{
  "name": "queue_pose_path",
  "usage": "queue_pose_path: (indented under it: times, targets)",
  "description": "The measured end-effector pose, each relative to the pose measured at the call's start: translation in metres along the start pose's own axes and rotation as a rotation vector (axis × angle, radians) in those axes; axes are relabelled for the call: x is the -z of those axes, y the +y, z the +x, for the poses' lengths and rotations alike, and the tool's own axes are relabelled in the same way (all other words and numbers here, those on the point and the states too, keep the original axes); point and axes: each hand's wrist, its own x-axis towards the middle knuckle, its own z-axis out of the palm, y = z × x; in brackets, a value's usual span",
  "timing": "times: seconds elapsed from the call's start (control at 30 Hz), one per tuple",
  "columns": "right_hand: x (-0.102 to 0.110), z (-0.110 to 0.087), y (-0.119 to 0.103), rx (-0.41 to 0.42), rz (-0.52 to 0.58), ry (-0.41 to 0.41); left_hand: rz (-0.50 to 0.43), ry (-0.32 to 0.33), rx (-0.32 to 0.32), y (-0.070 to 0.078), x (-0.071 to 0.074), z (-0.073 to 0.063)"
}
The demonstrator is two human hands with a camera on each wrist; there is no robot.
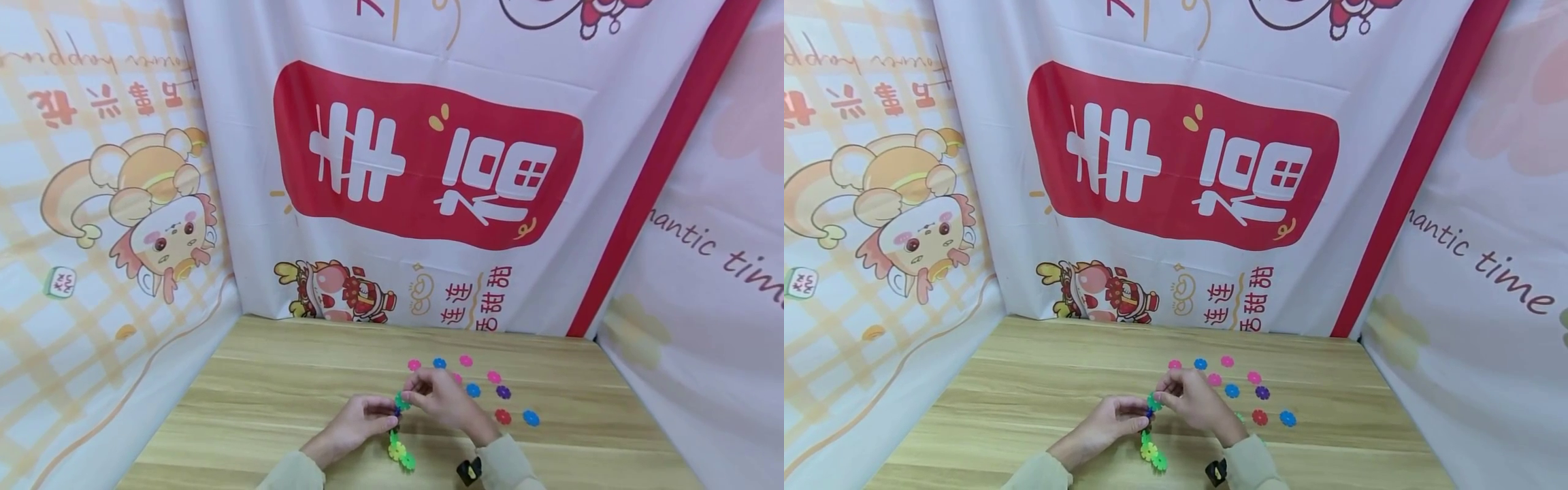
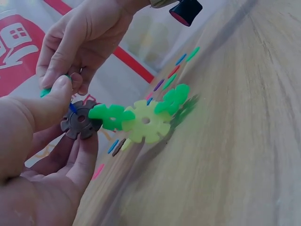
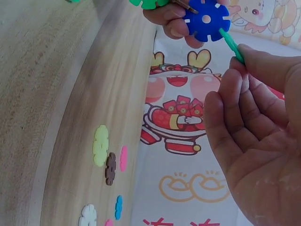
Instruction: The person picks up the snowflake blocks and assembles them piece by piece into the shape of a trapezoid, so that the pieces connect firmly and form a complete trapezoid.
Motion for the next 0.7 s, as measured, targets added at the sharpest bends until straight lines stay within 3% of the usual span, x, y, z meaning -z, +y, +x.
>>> queue_pose_path:
  times: [0.23, 0.47, 0.7]
  targets:
    - [-0.007, -0.001, 0.002, 0.038, -0.035, 0.063, 0.082, 0.070, -0.058, -0.002, -0.010, 0.004]
    - [0.007, 0.000, 0.010, 0.027, -0.012, -0.067, 0.150, 0.055, 0.025, 0.006, -0.004, 0.009]
    - [0.018, 0.004, 0.017, 0.030, -0.043, -0.136, 0.121, 0.090, 0.022, 0.004, -0.006, 0.017]
